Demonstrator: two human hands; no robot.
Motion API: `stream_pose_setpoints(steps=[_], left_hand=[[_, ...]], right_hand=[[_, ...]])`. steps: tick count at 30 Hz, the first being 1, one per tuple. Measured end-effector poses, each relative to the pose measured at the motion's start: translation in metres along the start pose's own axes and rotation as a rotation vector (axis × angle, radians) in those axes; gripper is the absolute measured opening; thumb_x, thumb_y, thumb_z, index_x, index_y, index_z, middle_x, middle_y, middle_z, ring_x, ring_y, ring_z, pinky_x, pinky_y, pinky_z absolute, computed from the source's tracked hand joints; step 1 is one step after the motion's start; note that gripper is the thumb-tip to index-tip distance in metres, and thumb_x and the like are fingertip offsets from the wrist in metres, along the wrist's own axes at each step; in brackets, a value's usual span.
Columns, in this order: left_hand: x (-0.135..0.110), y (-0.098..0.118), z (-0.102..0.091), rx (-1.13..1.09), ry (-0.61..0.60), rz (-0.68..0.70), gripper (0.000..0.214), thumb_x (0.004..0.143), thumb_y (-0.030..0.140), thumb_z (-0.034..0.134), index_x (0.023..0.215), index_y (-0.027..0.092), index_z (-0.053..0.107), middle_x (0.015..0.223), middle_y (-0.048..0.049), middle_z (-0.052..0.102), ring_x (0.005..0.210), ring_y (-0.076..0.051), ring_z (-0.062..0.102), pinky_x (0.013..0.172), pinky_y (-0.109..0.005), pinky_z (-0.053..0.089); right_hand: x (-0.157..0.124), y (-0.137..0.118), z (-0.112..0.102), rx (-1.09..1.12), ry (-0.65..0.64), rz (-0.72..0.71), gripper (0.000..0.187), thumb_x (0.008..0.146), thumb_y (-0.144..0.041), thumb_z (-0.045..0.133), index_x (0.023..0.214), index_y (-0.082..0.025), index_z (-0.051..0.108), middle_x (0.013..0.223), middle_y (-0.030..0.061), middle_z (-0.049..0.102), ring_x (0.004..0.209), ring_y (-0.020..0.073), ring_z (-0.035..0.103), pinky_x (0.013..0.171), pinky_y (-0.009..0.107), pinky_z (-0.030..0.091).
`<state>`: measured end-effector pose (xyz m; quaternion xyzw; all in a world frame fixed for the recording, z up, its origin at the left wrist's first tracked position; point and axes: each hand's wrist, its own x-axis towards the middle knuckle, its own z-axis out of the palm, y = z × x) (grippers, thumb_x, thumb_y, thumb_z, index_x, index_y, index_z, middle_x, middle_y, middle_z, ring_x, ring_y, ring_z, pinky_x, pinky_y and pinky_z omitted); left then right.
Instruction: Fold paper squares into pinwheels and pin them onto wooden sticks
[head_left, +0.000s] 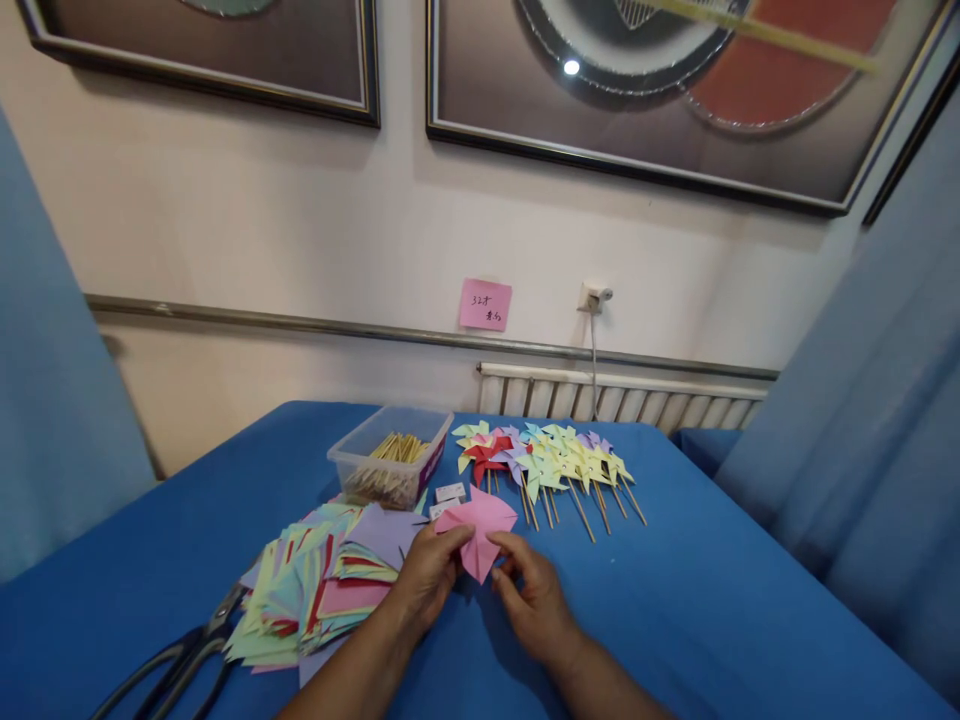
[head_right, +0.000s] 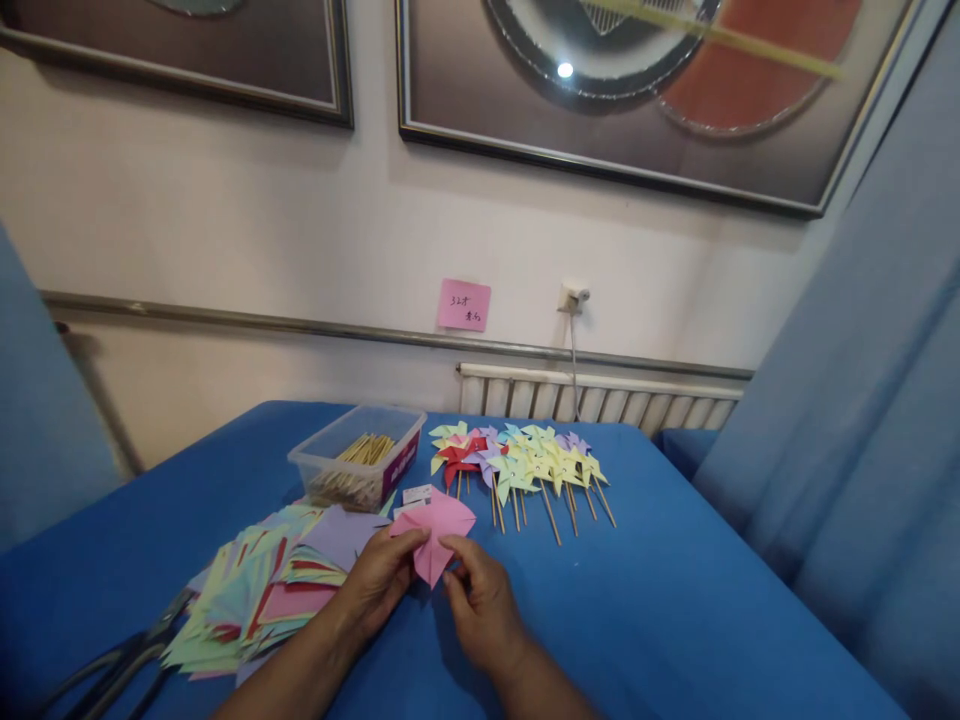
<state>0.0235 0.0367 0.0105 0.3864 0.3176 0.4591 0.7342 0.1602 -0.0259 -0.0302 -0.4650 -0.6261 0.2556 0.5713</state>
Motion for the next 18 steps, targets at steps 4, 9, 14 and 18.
stream_pose_setpoints(steps=[4,9,14,18], left_hand=[[-0.003,-0.006,0.003,0.01,-0.057,0.003,0.017,0.061,0.018,0.072,0.078,0.013,0.069,0.071,-0.0056,0.07,0.068,-0.019,0.064,0.068,-0.029,0.048],[-0.005,-0.012,0.006,0.016,-0.087,-0.001,0.023,0.062,0.018,0.072,0.084,0.016,0.069,0.074,-0.0031,0.069,0.069,-0.018,0.063,0.071,-0.029,0.048],[-0.001,-0.018,0.001,0.066,-0.049,-0.024,0.024,0.06,0.019,0.074,0.083,0.015,0.068,0.067,-0.0016,0.067,0.062,-0.016,0.061,0.064,-0.028,0.048],[0.001,-0.021,-0.001,0.074,-0.075,-0.083,0.03,0.06,0.021,0.075,0.089,0.014,0.069,0.076,-0.0058,0.07,0.067,-0.018,0.063,0.068,-0.03,0.048]], right_hand=[[0.001,-0.004,-0.001,-0.001,0.001,0.003,0.023,0.076,-0.016,0.056,0.097,-0.023,0.066,0.073,-0.0007,0.062,0.063,0.0148,0.055,0.063,0.026,0.043],[0.002,-0.004,-0.001,0.022,0.026,0.066,0.011,0.079,-0.027,0.059,0.077,-0.019,0.066,0.068,-0.0005,0.061,0.059,0.0131,0.054,0.058,0.024,0.042],[0.005,0.007,0.001,0.137,0.087,0.188,0.022,0.076,-0.036,0.062,0.068,-0.016,0.062,0.061,-0.0014,0.056,0.056,0.0118,0.049,0.054,0.023,0.039],[0.009,0.016,-0.001,0.21,0.158,0.267,0.025,0.074,-0.039,0.064,0.065,-0.016,0.059,0.057,-0.0025,0.053,0.052,0.0108,0.045,0.052,0.023,0.037]])
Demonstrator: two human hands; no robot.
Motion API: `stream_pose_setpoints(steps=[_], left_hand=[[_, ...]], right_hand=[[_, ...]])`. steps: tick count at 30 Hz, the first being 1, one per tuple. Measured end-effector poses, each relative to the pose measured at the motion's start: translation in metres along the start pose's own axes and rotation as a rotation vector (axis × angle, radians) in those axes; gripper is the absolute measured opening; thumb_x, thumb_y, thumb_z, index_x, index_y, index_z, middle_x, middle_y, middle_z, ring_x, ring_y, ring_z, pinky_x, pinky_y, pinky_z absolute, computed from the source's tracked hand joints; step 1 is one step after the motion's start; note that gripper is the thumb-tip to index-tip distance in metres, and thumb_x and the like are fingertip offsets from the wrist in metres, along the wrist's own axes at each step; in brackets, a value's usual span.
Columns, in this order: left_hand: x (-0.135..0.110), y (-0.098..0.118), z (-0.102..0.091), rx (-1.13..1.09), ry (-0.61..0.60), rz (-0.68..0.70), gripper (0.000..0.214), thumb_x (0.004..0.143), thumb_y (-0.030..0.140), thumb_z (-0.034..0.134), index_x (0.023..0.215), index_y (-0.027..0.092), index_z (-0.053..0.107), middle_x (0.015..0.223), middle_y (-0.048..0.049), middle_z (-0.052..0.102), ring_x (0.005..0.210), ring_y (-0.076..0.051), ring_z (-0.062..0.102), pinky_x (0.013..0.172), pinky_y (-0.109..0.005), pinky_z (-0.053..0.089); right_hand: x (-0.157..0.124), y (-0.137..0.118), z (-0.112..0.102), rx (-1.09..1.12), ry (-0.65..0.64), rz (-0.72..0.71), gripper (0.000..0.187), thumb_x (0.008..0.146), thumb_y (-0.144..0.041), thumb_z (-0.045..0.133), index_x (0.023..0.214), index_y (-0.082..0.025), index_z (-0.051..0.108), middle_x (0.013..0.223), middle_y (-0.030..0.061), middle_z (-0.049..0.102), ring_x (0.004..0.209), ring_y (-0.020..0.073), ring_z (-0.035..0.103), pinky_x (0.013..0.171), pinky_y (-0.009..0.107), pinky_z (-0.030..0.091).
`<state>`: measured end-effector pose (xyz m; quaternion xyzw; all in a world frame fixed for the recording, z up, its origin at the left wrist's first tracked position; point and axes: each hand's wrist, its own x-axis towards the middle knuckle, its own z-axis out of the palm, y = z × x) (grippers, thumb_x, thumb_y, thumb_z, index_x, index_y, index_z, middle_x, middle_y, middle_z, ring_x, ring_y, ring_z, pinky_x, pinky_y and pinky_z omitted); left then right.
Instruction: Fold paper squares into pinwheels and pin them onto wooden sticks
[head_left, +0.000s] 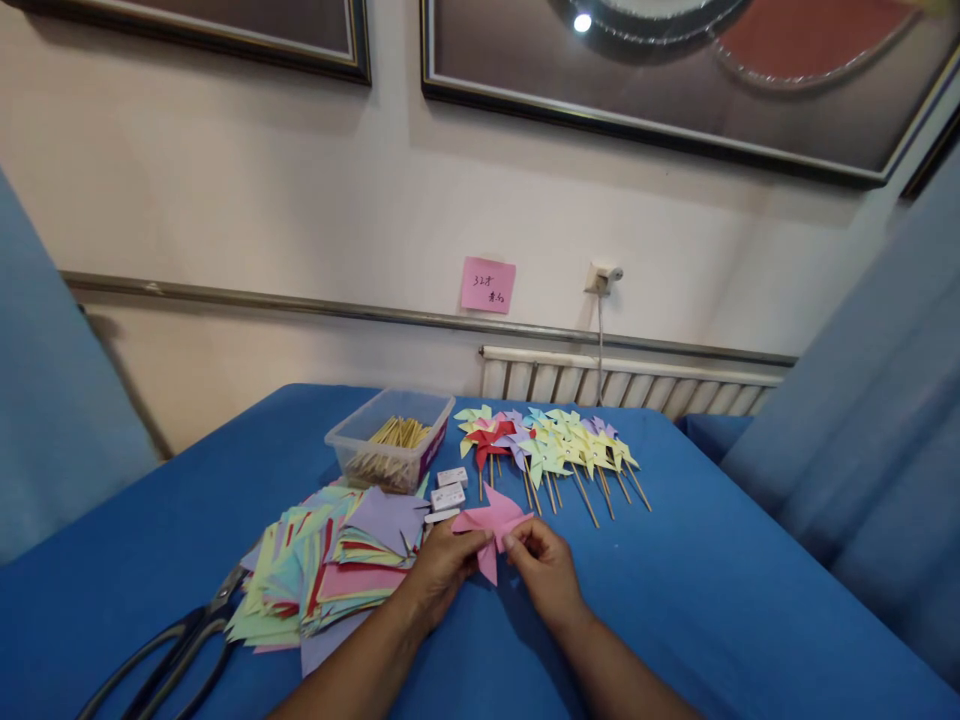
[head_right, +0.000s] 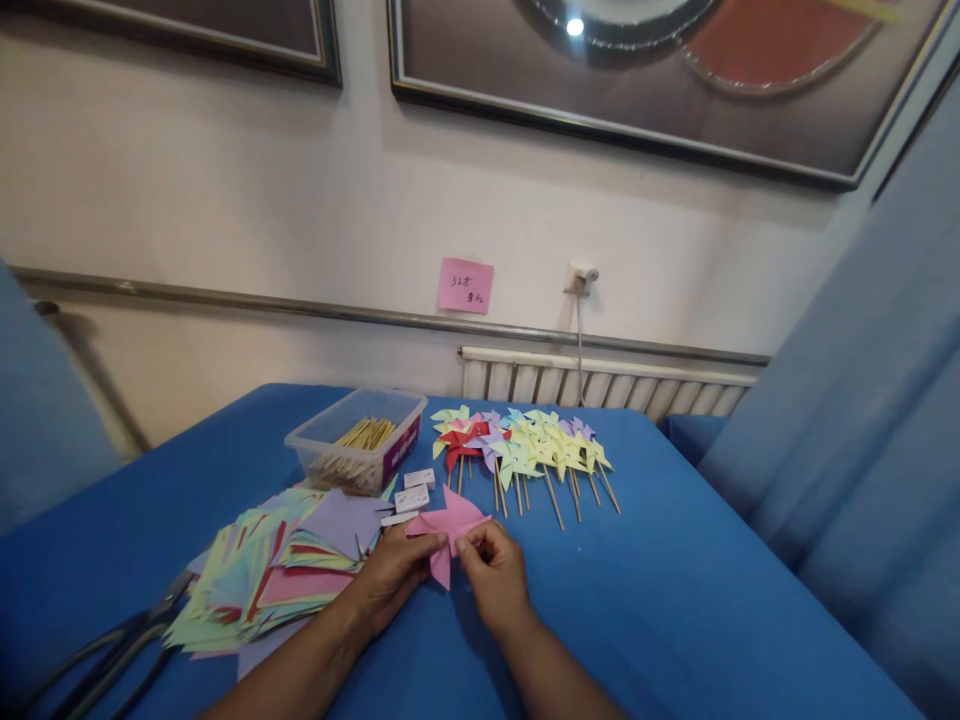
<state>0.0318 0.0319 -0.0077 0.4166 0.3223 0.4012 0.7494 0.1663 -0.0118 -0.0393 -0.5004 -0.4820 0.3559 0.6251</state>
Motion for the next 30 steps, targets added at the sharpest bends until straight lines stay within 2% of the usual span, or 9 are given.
stream_pose_setpoints(steps=[8,14,24,30], left_hand=[[0.002,0.0,0.003,-0.021,-0.011,-0.023,0.028,0.064,0.021,0.074,0.092,0.014,0.07,0.082,-0.0079,0.072,0.074,-0.02,0.065,0.073,-0.031,0.048],[0.005,-0.002,0.0,0.031,-0.023,-0.027,0.032,0.063,0.025,0.075,0.092,0.013,0.069,0.083,-0.0097,0.072,0.072,-0.021,0.065,0.07,-0.031,0.048],[0.008,-0.006,-0.003,0.045,0.013,-0.04,0.033,0.057,0.024,0.078,0.088,0.012,0.071,0.078,-0.0082,0.072,0.067,-0.019,0.063,0.069,-0.031,0.047],[0.009,-0.007,-0.003,0.049,-0.003,-0.061,0.031,0.06,0.022,0.077,0.089,0.013,0.07,0.081,-0.0088,0.072,0.07,-0.02,0.064,0.072,-0.032,0.047]], right_hand=[[0.003,0.001,-0.001,0.052,0.032,0.06,0.022,0.075,-0.034,0.064,0.064,-0.017,0.055,0.059,-0.0028,0.052,0.055,0.011,0.045,0.055,0.023,0.036],[0.003,0.004,0.0,0.04,0.038,0.035,0.023,0.075,-0.034,0.065,0.063,-0.016,0.055,0.068,0.0001,0.057,0.063,0.0124,0.05,0.059,0.023,0.039],[0.004,0.015,-0.003,-0.032,0.012,-0.018,0.018,0.076,-0.025,0.061,0.062,-0.017,0.052,0.067,-0.0003,0.056,0.062,0.0121,0.049,0.058,0.023,0.039],[0.003,0.013,-0.003,-0.041,0.016,-0.011,0.018,0.076,-0.022,0.06,0.061,-0.017,0.052,0.067,-0.0004,0.056,0.063,0.0124,0.049,0.059,0.024,0.038]])
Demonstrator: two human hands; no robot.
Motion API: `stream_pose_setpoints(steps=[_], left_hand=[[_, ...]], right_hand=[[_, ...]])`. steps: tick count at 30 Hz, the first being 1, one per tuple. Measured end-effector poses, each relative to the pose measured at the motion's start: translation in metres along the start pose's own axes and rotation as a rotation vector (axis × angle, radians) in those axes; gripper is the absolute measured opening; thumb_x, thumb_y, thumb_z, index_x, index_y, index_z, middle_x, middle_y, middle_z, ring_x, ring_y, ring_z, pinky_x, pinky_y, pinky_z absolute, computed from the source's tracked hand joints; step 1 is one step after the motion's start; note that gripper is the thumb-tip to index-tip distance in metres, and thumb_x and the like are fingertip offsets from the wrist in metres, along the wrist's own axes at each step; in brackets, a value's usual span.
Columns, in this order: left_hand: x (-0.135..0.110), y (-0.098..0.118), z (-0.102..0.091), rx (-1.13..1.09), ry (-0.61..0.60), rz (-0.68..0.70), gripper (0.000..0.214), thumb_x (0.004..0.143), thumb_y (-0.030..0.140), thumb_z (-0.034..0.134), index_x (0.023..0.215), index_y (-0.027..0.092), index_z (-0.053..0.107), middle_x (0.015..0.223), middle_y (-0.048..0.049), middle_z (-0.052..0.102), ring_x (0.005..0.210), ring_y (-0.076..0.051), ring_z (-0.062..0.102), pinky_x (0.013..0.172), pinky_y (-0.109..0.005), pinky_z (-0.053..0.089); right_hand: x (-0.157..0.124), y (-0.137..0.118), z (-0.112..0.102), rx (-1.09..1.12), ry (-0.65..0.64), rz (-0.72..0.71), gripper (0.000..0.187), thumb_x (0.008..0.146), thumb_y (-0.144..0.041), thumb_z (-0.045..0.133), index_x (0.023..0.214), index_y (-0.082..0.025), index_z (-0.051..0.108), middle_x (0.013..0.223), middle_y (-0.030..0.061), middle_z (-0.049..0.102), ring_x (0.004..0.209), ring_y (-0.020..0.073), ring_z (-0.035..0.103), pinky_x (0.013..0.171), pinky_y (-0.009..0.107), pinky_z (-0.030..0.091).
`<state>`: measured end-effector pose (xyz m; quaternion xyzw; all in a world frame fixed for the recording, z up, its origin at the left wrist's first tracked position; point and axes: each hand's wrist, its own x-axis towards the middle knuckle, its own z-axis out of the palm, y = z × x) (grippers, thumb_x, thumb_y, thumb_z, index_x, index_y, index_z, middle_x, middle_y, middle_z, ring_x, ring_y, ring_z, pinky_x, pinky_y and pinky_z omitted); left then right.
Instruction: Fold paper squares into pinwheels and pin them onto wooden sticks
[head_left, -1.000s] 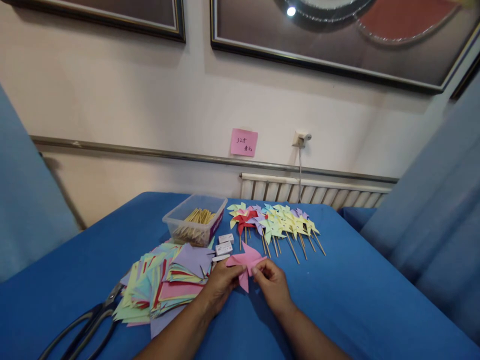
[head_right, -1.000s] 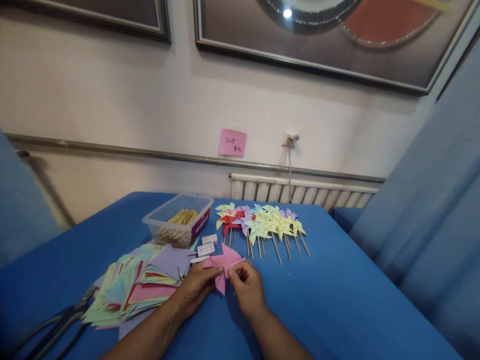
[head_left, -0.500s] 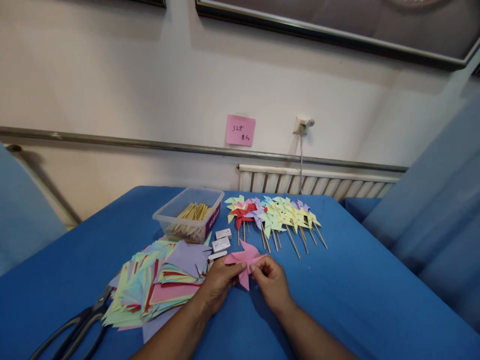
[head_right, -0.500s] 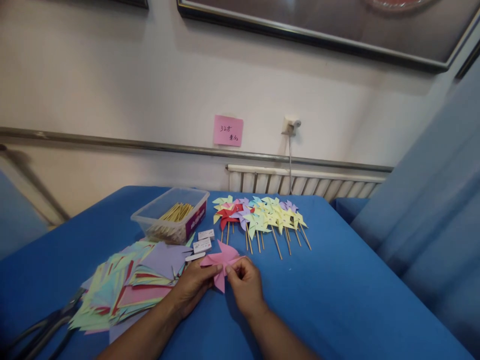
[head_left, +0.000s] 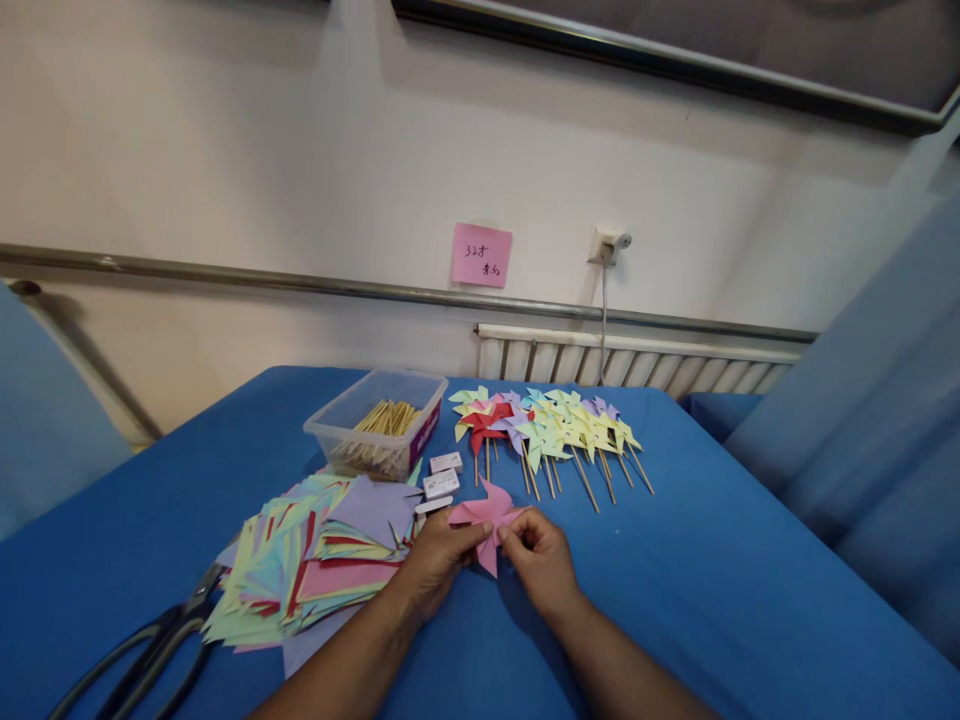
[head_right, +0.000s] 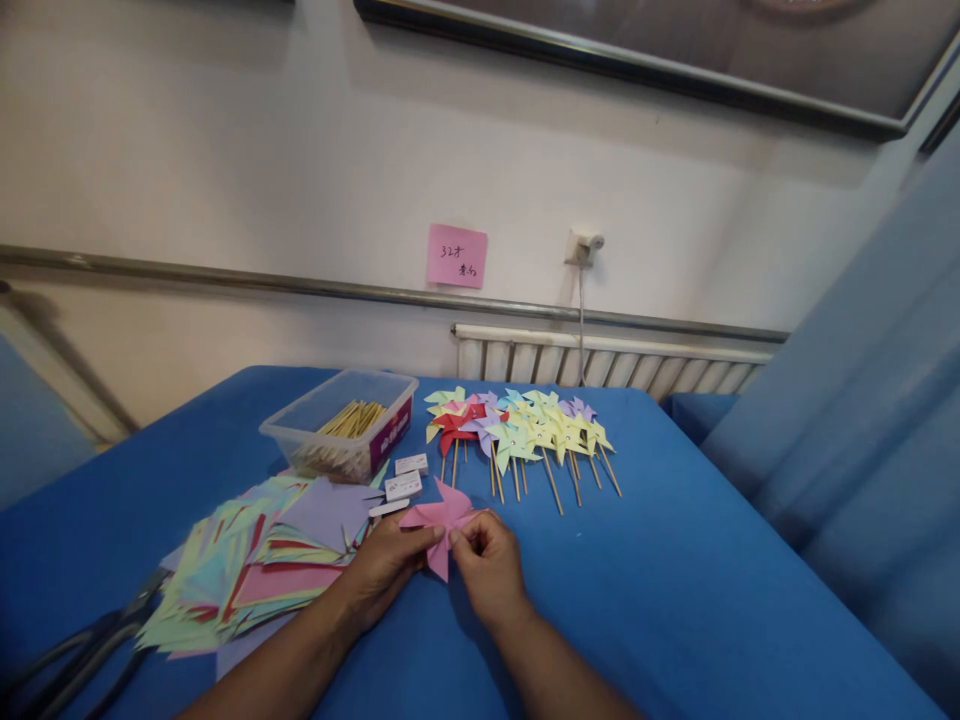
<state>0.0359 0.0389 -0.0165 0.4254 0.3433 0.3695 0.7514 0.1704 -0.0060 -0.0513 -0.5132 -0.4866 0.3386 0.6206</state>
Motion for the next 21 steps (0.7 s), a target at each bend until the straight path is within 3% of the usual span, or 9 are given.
stream_pose_setpoints(steps=[7,17,21], left_hand=[[-0.002,0.002,0.002,-0.008,-0.037,0.017,0.032,0.064,0.022,0.074,0.095,0.013,0.069,0.086,-0.0099,0.072,0.076,-0.021,0.065,0.077,-0.034,0.048],[-0.003,0.005,0.006,0.042,0.006,0.005,0.029,0.06,0.022,0.075,0.087,0.012,0.07,0.077,-0.0079,0.072,0.07,-0.02,0.063,0.068,-0.03,0.047],[-0.005,0.007,0.006,0.077,0.024,0.015,0.034,0.057,0.021,0.074,0.089,0.011,0.07,0.078,-0.008,0.072,0.07,-0.021,0.063,0.068,-0.03,0.046]], right_hand=[[0.0,-0.002,0.0,0.018,-0.001,0.013,0.02,0.076,-0.024,0.061,0.06,-0.017,0.05,0.064,-0.0015,0.054,0.06,0.0116,0.047,0.057,0.024,0.037],[0.0,-0.001,0.0,0.079,-0.014,0.05,0.022,0.075,-0.029,0.064,0.06,-0.017,0.052,0.063,-0.0016,0.054,0.059,0.0116,0.047,0.058,0.023,0.037],[0.005,-0.009,-0.011,0.151,0.076,0.14,0.021,0.074,-0.036,0.066,0.085,-0.019,0.061,0.079,0.0006,0.061,0.068,0.0138,0.054,0.064,0.025,0.041]])
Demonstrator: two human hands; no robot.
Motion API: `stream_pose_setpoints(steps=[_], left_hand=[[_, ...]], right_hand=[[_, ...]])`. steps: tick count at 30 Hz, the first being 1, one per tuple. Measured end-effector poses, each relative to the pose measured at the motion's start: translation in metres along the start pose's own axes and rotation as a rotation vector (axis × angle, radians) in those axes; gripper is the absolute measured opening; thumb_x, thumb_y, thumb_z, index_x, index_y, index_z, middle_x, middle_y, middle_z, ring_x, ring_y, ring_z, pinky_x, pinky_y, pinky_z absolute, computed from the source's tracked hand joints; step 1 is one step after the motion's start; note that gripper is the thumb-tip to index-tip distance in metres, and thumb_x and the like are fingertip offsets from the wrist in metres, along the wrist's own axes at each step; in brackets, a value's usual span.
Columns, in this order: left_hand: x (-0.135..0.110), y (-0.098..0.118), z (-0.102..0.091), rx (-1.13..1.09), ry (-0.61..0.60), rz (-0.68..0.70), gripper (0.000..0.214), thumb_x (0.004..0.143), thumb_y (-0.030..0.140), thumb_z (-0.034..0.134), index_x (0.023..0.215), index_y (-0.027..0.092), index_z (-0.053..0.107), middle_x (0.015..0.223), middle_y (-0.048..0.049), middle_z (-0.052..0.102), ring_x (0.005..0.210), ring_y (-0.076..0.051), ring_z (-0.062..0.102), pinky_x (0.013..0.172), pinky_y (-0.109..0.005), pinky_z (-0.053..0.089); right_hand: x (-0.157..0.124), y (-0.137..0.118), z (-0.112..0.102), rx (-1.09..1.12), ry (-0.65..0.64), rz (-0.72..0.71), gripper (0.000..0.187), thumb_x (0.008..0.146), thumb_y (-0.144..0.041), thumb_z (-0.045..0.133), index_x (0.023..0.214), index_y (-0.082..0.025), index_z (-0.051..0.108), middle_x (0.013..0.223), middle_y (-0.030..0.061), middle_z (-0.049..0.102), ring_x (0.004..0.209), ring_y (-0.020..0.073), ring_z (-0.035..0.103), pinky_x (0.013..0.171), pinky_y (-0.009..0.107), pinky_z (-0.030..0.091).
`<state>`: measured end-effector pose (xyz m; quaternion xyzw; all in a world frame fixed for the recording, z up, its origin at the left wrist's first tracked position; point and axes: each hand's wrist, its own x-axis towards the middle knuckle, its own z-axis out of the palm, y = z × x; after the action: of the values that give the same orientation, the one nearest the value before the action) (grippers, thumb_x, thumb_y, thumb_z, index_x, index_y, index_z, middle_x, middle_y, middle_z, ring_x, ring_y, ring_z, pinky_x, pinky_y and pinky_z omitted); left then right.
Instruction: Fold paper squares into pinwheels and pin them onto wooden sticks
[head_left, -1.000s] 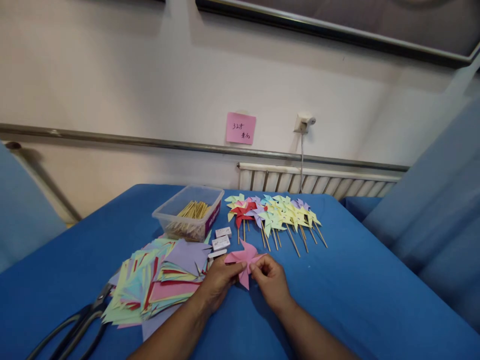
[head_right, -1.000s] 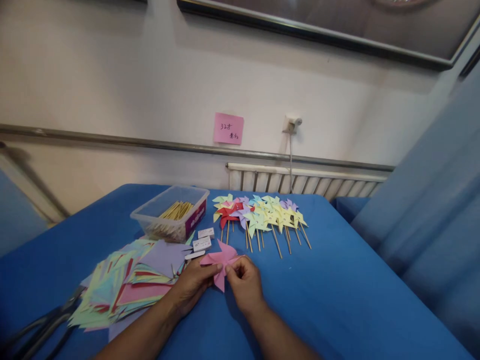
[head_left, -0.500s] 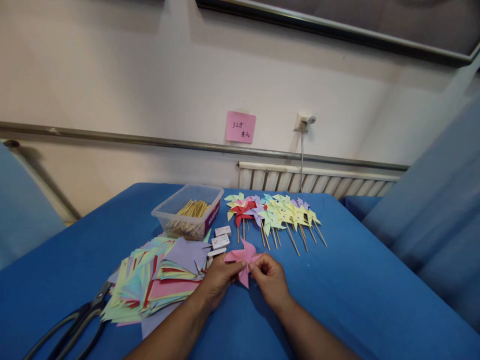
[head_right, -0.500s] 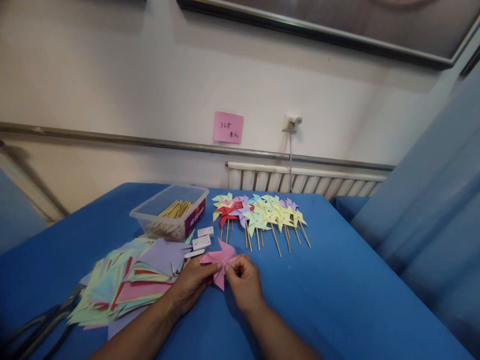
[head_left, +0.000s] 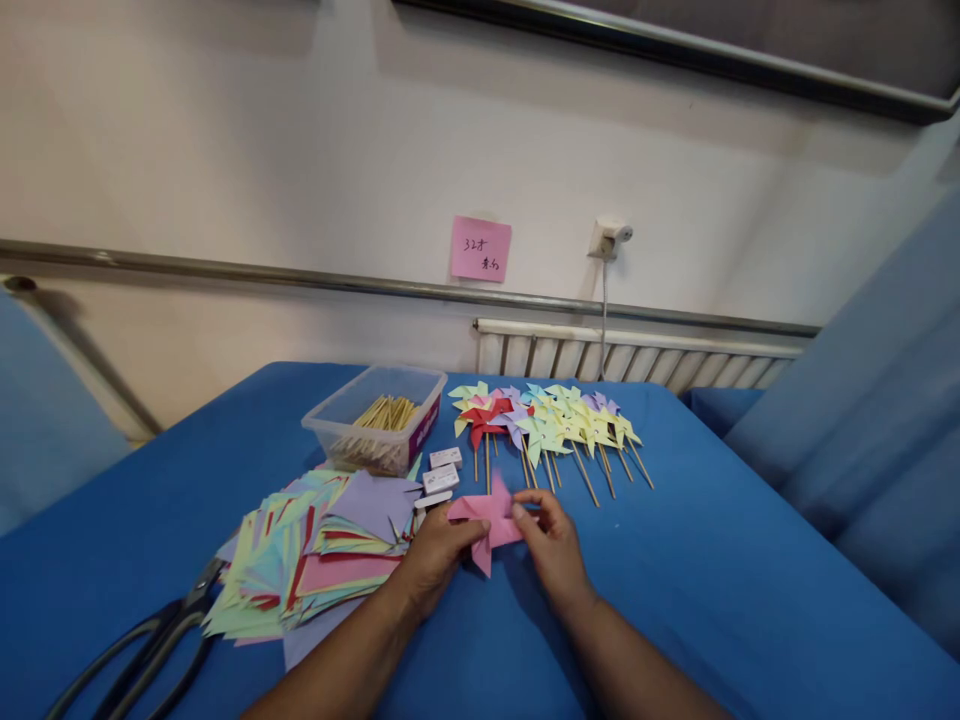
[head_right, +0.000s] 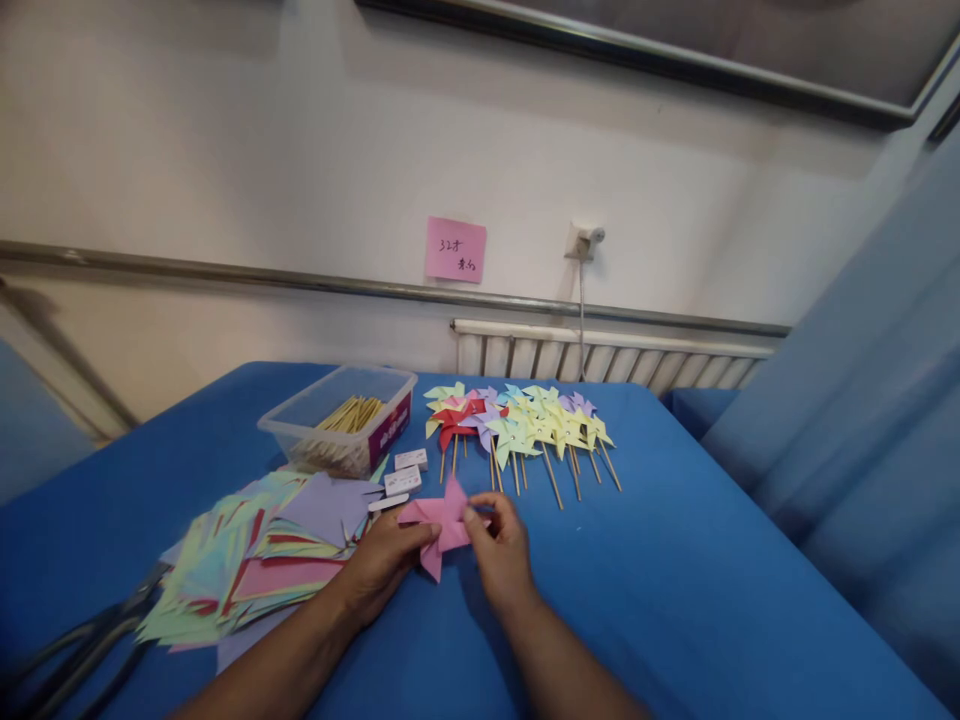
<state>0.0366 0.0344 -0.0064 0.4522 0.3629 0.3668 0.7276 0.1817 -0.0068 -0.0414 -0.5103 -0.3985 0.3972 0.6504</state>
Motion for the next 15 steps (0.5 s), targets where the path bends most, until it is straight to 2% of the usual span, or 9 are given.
stream_pose_setpoints(steps=[2,3,7,9,11,15], left_hand=[[-0.001,0.001,-0.0013,0.027,-0.015,-0.002,0.033,0.056,0.022,0.073,0.087,0.011,0.07,0.075,-0.0071,0.071,0.068,-0.02,0.062,0.066,-0.029,0.045],[-0.0014,0.0014,-0.0021,0.049,-0.03,-0.006,0.031,0.056,0.022,0.072,0.086,0.011,0.07,0.073,-0.0063,0.07,0.066,-0.02,0.061,0.065,-0.029,0.045],[-0.0017,0.0026,-0.0036,0.213,-0.085,-0.041,0.022,0.056,0.02,0.069,0.077,0.011,0.068,0.064,-0.0026,0.066,0.059,-0.017,0.057,0.058,-0.025,0.041],[-0.002,0.0033,-0.0028,0.303,-0.115,-0.058,0.019,0.057,0.02,0.068,0.074,0.012,0.067,0.062,-0.0012,0.064,0.057,-0.015,0.054,0.055,-0.024,0.038],[-0.0027,0.004,-0.0015,0.376,-0.14,-0.062,0.015,0.058,0.02,0.067,0.071,0.012,0.066,0.06,0.0005,0.062,0.054,-0.013,0.051,0.053,-0.023,0.035],[-0.0048,0.0038,0.0008,0.434,-0.155,-0.032,0.006,0.058,0.018,0.066,0.061,0.014,0.062,0.053,0.0041,0.054,0.049,-0.01,0.043,0.048,-0.022,0.029]], right_hand=[[0.0033,-0.0052,-0.0058,0.074,0.026,0.057,0.029,0.074,-0.041,0.066,0.093,-0.02,0.061,0.086,0.0016,0.063,0.074,0.0148,0.056,0.067,0.025,0.043],[0.0045,-0.0072,-0.0081,0.11,-0.005,0.089,0.03,0.074,-0.043,0.066,0.093,-0.019,0.062,0.086,0.002,0.064,0.074,0.0149,0.057,0.067,0.025,0.043],[0.0035,-0.0107,-0.0103,0.244,-0.285,0.215,0.034,0.069,-0.041,0.071,0.092,-0.017,0.061,0.078,0.0022,0.065,0.065,0.0138,0.058,0.062,0.025,0.043],[0.001,-0.0103,-0.0089,0.265,-0.362,0.219,0.041,0.064,-0.034,0.077,0.097,-0.019,0.058,0.078,0.0006,0.064,0.064,0.0129,0.057,0.062,0.025,0.044],[-0.0008,-0.0092,-0.008,0.212,-0.378,0.193,0.046,0.061,-0.028,0.079,0.1,-0.02,0.057,0.076,-0.0017,0.063,0.062,0.0114,0.056,0.06,0.023,0.043],[-0.0011,-0.0068,-0.0079,0.062,-0.348,0.152,0.042,0.06,-0.023,0.076,0.099,-0.019,0.059,0.067,-0.0054,0.059,0.054,0.0093,0.051,0.053,0.021,0.039]])
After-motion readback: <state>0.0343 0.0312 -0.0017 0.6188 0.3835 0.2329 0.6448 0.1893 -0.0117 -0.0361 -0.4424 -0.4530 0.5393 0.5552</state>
